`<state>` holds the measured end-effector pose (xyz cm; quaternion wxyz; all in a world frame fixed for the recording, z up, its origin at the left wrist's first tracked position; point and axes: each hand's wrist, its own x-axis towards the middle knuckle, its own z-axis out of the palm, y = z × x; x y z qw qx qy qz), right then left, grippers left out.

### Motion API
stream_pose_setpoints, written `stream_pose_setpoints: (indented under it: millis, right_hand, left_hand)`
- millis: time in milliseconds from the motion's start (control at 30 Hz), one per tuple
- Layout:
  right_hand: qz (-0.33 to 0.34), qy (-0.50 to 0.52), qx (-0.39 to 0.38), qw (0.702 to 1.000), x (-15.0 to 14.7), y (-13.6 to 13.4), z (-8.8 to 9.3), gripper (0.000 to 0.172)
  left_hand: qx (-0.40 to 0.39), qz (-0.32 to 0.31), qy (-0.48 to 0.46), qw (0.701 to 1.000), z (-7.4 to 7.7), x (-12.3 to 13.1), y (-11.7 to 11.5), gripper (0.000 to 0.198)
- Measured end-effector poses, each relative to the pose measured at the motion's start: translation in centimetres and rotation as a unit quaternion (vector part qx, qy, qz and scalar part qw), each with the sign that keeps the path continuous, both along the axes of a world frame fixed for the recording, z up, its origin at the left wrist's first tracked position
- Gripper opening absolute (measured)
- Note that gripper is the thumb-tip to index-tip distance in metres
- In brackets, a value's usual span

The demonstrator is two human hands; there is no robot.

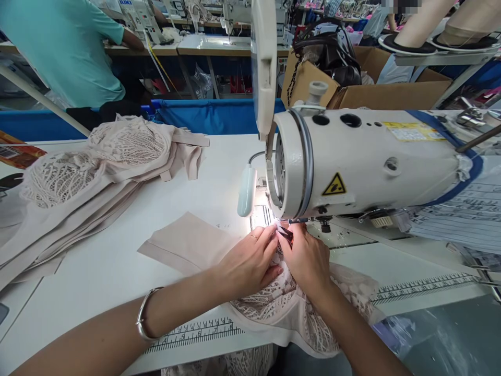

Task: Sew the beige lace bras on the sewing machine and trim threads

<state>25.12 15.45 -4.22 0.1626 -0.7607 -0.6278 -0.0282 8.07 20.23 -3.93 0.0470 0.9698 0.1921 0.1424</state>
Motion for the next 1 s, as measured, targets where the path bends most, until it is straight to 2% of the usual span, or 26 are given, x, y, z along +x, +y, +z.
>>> stream_pose_setpoints:
  millis: [200,367,567,833,1000]
  right_hand:
    - [0.069,-0.007,0.084,0.994,0.0,0.8,-0.8,0.015]
    - [0.127,-0.022,0.109,0.986,-0.3,1.0,-0.7,0.018]
    - [0.184,-0.065,0.124,0.973,-0.2,0.5,-0.1,0.023]
    - [0.192,-0.082,0.129,0.969,0.0,0.4,-0.1,0.027]
    - [0.2,-0.083,0.139,0.966,0.0,-0.6,0.4,0.029]
  left_hand:
    - [0.039,-0.005,-0.005,0.999,-0.1,0.3,-0.1,0.047]
    - [0.036,-0.014,-0.022,0.999,0.2,0.3,0.0,0.035]
    - [0.023,-0.014,-0.047,0.999,-0.2,0.2,0.0,0.033]
    - [-0.007,-0.018,-0.036,0.999,0.1,-0.1,0.3,0.033]
    - [0.019,0.0,-0.034,0.999,0.3,-0.3,0.3,0.042]
